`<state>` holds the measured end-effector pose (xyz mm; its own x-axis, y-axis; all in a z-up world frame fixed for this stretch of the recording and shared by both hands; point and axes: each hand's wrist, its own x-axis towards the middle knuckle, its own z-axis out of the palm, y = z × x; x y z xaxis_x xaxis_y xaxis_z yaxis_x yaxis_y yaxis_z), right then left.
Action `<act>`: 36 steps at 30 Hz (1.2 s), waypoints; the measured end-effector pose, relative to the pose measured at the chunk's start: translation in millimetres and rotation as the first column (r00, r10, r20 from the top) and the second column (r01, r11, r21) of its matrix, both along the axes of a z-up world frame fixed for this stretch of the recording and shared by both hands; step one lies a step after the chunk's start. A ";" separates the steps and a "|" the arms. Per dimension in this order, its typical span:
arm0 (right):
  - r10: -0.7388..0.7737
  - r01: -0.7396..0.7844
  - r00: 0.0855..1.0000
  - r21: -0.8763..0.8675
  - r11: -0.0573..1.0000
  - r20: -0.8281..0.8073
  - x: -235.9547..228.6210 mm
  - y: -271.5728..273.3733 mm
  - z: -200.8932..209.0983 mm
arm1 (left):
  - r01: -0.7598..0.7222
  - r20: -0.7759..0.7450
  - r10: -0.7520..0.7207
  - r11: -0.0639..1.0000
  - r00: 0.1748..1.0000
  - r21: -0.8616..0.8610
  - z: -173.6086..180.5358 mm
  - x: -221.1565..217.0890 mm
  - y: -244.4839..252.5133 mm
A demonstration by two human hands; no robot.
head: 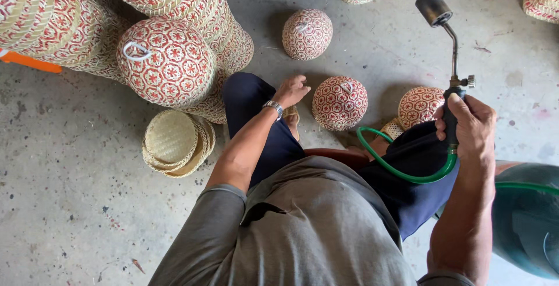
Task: The person uses a handheld blowtorch to apply heat to the surface of woven baskets. They rotate each basket to cover different areas and then place it back into a stack. The process is repeated for multiple baskets.
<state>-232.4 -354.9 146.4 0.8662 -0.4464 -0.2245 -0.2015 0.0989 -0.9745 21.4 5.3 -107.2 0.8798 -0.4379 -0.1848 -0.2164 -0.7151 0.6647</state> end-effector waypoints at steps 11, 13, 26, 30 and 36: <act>-0.176 0.170 0.984 0.247 0.954 0.000 45.7 -53.3 -77.8 | 0.086 -0.111 -0.076 0.992 0.991 0.090 -105.0 -21.9 8.7; -0.204 0.197 0.979 0.248 0.948 0.003 52.9 -58.8 -86.6 | 0.069 -0.100 -0.057 0.990 0.993 0.120 -116.1 -16.1 4.8; -0.232 0.244 0.969 0.189 0.951 -0.082 80.4 -51.3 -92.4 | -0.273 -0.328 0.329 0.940 0.885 0.205 -176.8 64.9 -29.1; -0.234 0.257 0.962 0.185 0.948 -0.141 82.3 -48.3 -91.3 | -0.266 -0.246 0.334 0.925 0.910 0.273 -183.6 115.8 -28.7; -0.246 0.294 0.942 0.207 0.933 -0.228 85.6 -51.3 -97.1 | -0.238 0.120 0.207 0.879 0.971 0.413 -167.9 215.6 -47.0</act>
<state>-146.8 -406.2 49.3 0.6488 -0.5709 -0.5032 -0.3183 0.3970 -0.8609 237.0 -41.8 -275.1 0.9622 -0.1239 -0.2426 -0.0532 -0.9589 0.2787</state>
